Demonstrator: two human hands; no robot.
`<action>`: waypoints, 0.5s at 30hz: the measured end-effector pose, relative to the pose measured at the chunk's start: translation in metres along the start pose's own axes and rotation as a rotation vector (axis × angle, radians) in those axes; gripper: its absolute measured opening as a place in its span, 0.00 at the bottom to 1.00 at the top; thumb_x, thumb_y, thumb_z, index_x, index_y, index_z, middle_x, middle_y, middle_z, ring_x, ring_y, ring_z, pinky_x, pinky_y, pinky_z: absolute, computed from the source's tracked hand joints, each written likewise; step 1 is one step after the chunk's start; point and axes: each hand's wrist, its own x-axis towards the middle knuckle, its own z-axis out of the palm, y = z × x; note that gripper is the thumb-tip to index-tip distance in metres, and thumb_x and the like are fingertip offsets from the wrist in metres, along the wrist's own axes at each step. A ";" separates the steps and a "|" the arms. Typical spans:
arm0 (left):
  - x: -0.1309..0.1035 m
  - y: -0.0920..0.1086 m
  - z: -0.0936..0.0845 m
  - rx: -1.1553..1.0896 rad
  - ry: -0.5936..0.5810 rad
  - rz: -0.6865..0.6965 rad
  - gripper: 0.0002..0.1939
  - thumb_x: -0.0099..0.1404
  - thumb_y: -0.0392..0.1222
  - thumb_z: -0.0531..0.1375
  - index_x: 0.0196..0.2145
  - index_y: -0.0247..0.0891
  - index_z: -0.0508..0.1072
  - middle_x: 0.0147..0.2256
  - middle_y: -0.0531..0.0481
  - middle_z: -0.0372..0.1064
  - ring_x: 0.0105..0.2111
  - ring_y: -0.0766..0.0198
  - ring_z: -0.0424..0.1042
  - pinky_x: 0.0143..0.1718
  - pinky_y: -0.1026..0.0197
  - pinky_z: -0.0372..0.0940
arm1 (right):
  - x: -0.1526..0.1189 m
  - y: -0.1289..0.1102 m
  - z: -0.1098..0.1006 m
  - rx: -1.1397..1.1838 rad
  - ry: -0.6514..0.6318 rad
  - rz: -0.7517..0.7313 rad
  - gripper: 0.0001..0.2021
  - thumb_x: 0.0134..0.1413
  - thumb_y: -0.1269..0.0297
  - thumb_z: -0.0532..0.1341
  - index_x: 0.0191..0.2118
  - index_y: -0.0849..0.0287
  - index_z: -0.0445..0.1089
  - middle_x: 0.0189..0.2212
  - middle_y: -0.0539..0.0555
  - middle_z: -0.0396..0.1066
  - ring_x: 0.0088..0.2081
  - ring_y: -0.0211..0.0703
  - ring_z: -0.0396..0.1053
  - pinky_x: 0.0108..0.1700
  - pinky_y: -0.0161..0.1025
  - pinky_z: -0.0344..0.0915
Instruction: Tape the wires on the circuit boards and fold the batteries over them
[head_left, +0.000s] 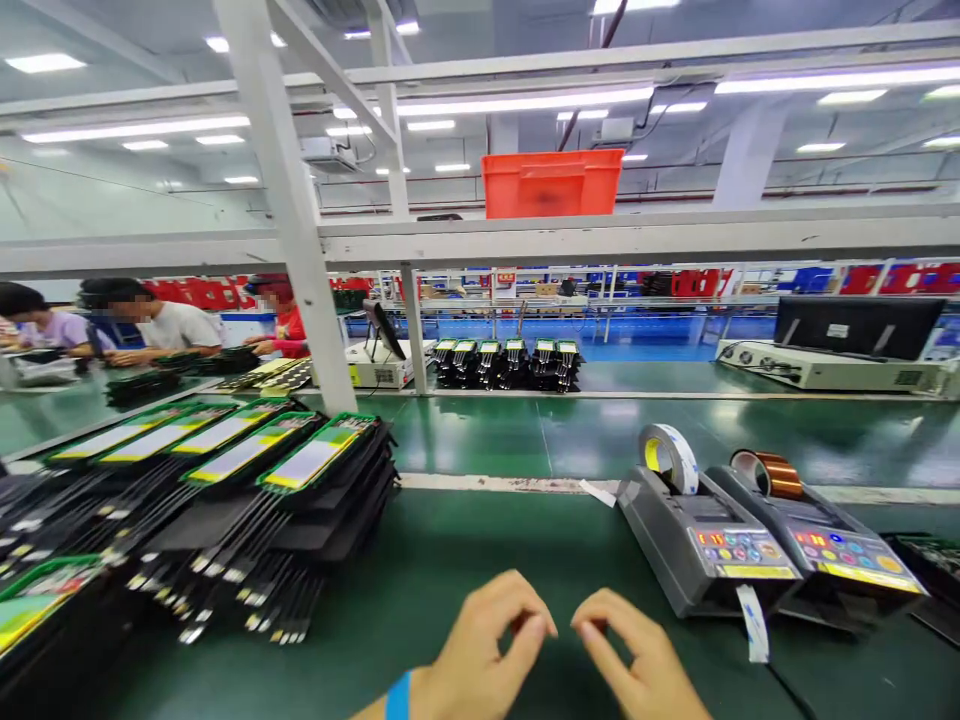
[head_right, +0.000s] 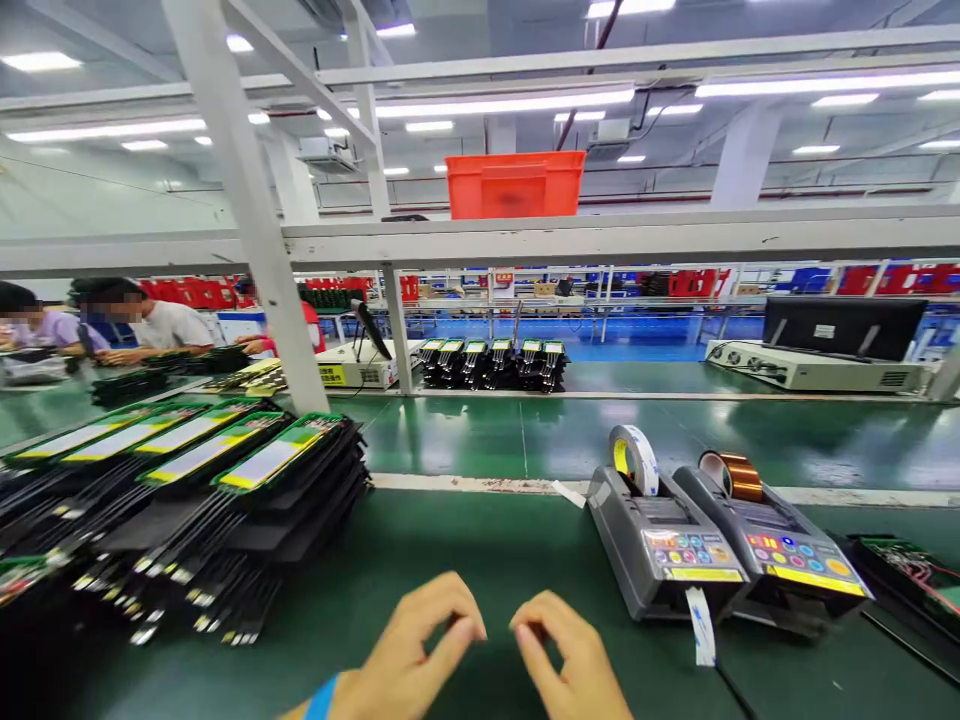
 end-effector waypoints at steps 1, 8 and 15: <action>0.012 -0.022 0.018 -0.039 -0.045 -0.046 0.22 0.66 0.57 0.50 0.25 0.39 0.71 0.27 0.48 0.67 0.29 0.63 0.66 0.32 0.62 0.60 | 0.002 0.019 0.015 -0.018 -0.061 0.037 0.10 0.61 0.63 0.53 0.30 0.55 0.68 0.25 0.50 0.70 0.27 0.39 0.69 0.31 0.32 0.66; 0.042 -0.121 0.057 -0.260 -0.026 -0.384 0.34 0.60 0.74 0.41 0.17 0.40 0.55 0.17 0.56 0.50 0.20 0.67 0.52 0.23 0.63 0.50 | 0.065 0.089 0.083 -0.212 -0.007 0.247 0.11 0.60 0.67 0.53 0.27 0.58 0.67 0.24 0.48 0.70 0.26 0.36 0.68 0.30 0.30 0.62; 0.048 -0.141 0.056 -0.398 -0.060 -0.507 0.36 0.50 0.80 0.45 0.16 0.41 0.55 0.15 0.57 0.47 0.17 0.69 0.47 0.20 0.63 0.46 | 0.111 0.130 0.072 -0.448 0.165 0.306 0.12 0.57 0.73 0.52 0.41 0.58 0.71 0.43 0.57 0.71 0.48 0.47 0.68 0.51 0.43 0.63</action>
